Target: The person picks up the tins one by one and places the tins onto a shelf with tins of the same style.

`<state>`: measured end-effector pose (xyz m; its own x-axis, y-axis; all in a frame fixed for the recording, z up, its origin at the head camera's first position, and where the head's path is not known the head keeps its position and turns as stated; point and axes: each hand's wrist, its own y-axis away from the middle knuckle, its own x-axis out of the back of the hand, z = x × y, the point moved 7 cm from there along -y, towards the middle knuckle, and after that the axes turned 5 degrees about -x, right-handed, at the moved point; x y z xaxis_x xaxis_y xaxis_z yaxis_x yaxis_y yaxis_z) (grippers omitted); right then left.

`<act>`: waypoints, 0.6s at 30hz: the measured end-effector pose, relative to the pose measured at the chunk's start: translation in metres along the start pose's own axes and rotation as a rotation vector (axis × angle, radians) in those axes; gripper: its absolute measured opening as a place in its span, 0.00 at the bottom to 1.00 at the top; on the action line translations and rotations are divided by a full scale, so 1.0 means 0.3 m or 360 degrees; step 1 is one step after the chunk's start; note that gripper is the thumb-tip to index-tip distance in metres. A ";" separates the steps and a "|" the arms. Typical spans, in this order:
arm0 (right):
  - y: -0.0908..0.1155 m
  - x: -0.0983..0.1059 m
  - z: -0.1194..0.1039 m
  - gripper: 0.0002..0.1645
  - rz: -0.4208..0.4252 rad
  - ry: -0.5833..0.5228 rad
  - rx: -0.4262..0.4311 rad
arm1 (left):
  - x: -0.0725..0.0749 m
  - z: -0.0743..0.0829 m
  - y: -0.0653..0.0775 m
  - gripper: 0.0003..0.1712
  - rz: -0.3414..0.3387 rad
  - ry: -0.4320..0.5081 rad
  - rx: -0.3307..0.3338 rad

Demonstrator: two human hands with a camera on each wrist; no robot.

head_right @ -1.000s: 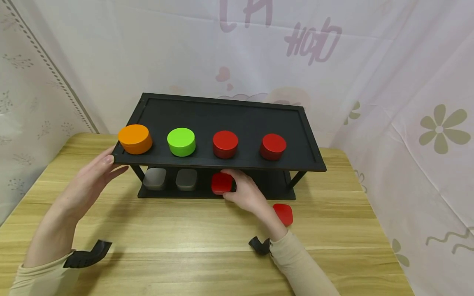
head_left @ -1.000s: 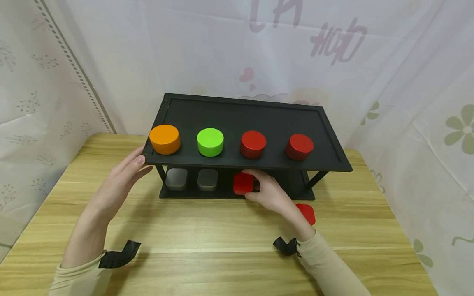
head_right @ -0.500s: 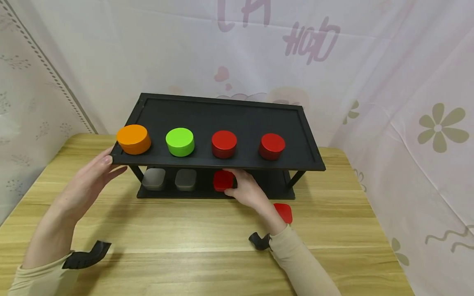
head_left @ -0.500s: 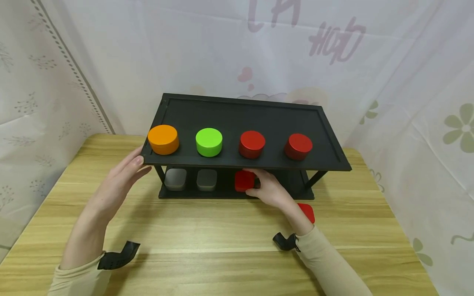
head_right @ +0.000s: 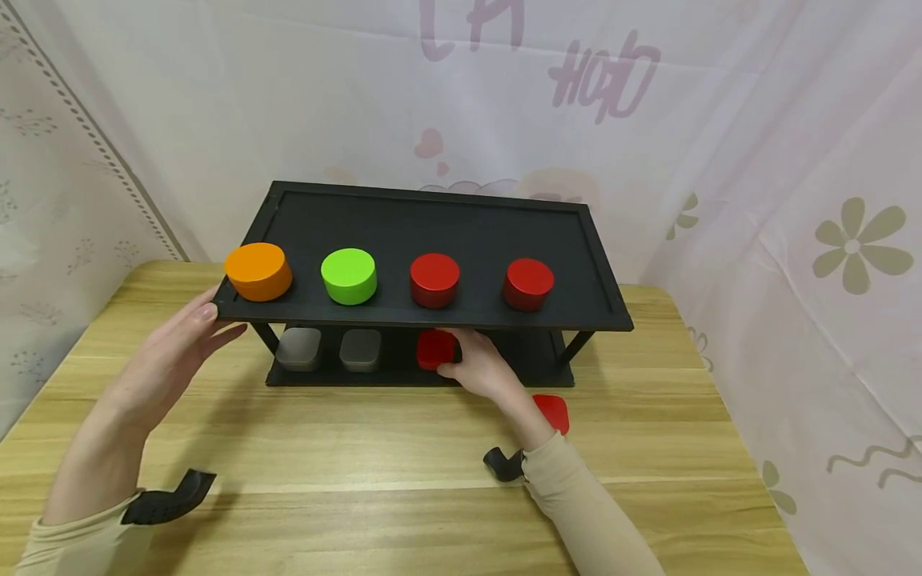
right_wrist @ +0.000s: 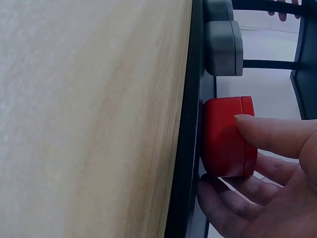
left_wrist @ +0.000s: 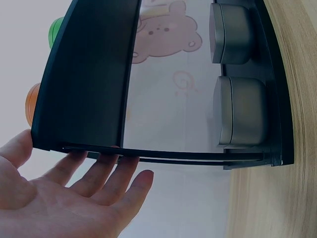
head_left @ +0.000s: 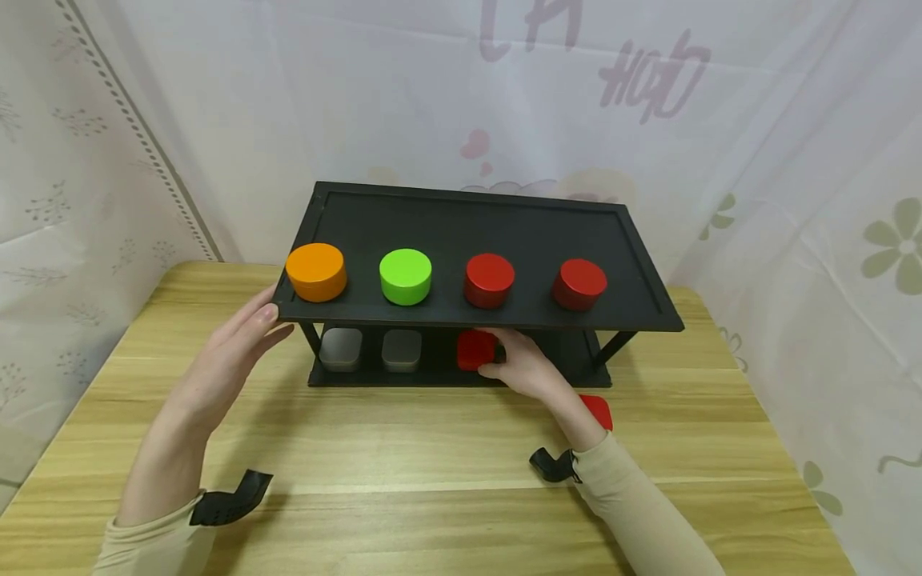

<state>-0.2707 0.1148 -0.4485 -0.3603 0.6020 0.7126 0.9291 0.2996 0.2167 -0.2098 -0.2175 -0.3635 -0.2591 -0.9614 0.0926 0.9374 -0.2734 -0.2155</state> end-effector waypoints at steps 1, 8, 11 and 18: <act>-0.001 0.001 0.000 0.39 0.0000 -0.0001 0.0000 | 0.000 0.000 -0.001 0.27 -0.0001 0.0006 -0.0002; 0.001 0.002 -0.007 0.38 -0.0006 0.0020 0.0040 | -0.001 0.000 0.000 0.27 0.0001 0.0045 -0.0004; 0.005 0.003 -0.007 0.38 -0.0007 0.0024 0.0042 | -0.002 0.002 0.000 0.27 0.0000 0.0050 -0.0001; 0.009 0.001 -0.008 0.38 -0.0012 0.0030 0.0064 | -0.003 0.005 0.000 0.27 -0.0003 0.0041 0.0007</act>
<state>-0.2681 0.1138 -0.4462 -0.3651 0.5857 0.7237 0.9223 0.3335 0.1954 -0.2092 -0.2166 -0.3621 -0.2665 -0.9614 0.0680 0.9380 -0.2749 -0.2112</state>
